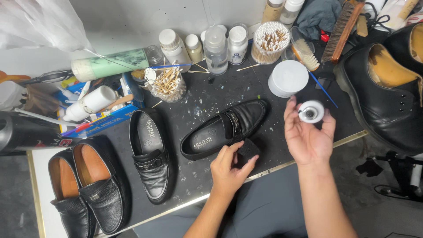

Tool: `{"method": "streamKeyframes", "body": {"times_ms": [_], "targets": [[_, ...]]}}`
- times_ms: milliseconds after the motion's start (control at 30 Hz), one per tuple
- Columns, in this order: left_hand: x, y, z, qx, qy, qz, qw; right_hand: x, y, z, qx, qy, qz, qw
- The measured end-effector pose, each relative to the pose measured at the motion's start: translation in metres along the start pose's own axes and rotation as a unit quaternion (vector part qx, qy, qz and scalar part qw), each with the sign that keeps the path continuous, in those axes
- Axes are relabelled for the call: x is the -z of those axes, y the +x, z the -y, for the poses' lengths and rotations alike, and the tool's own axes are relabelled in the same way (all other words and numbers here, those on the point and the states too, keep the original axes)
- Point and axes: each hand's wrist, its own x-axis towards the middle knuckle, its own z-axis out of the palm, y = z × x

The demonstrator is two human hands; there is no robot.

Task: The person cleans a pair of black leather loafers using a sponge and a liquid cleaner. They repeatedly apply the cleaner to the sponge and wipe the surface of the shoes, focusing on the toe and side areas. The person handles the shoes one at a time, rotating them to access different sections.

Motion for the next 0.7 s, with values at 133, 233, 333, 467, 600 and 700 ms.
{"method": "streamKeyframes", "body": {"times_ms": [133, 233, 333, 467, 600, 700], "targets": [[-0.002, 0.001, 0.003, 0.036, -0.01, 0.008, 0.999, 0.008, -0.029, -0.003, 0.101, -0.317, 0.077, 0.94], [-0.001, -0.001, 0.003, 0.04, -0.019, 0.009, 0.999, 0.006, -0.044, -0.002, 0.12, -0.438, 0.161, 0.876], [0.0, 0.0, 0.002, 0.05, -0.018, 0.008, 0.999, 0.006, -0.048, -0.004, 0.137, -0.486, 0.207, 0.838], [-0.001, -0.002, 0.003, 0.059, -0.017, 0.006, 0.998, 0.013, -0.049, -0.007, 0.177, -0.515, 0.225, 0.808], [-0.002, -0.002, 0.005, 0.059, -0.024, 0.001, 0.998, 0.018, -0.053, -0.009, 0.197, -0.533, 0.228, 0.791], [-0.001, -0.002, 0.004, 0.052, -0.033, 0.003, 0.998, 0.02, -0.054, -0.01, 0.214, -0.548, 0.236, 0.774]]}}
